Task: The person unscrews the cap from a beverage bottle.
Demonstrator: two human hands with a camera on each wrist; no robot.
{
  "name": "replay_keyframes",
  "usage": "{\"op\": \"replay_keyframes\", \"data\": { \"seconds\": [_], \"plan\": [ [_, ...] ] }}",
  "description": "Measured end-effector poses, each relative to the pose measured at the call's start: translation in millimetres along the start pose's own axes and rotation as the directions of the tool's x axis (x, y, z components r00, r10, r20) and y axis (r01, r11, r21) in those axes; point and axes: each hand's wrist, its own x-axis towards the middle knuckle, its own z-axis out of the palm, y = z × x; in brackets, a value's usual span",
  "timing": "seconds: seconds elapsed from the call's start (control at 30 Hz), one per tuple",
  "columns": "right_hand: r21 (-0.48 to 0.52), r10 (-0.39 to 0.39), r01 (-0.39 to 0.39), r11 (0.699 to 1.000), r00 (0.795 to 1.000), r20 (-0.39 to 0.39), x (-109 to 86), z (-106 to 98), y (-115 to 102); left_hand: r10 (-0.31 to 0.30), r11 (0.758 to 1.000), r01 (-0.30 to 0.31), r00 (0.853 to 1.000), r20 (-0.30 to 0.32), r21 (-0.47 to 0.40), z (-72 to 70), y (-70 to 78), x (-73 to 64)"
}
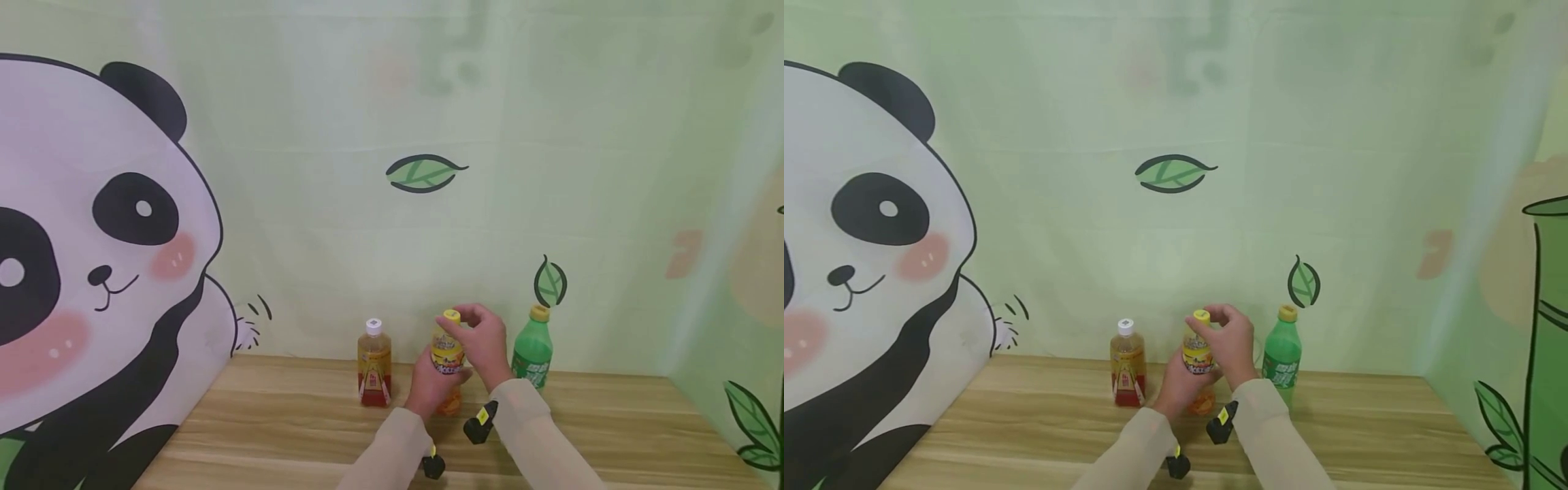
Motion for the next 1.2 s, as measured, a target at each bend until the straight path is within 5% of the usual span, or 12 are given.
{"op": "replay_keyframes", "data": {
  "seconds": [0.37, 1.2],
  "plan": [
    [-0.015, -0.002, 0.002, 1.000, 1.000, 0.029, -1.2, -3, -4, 0.027, 1.000, -0.028, 0.999, 0.020, 0.013, -4.8, 2.6, -5.6],
    [0.035, -0.041, 0.037, 0.999, 0.991, 0.129, -25.2, -22, -22, 0.135, 0.987, -0.147, 0.979, 0.151, 0.069, -24.5, 20.0, -40.9]
  ]
}}
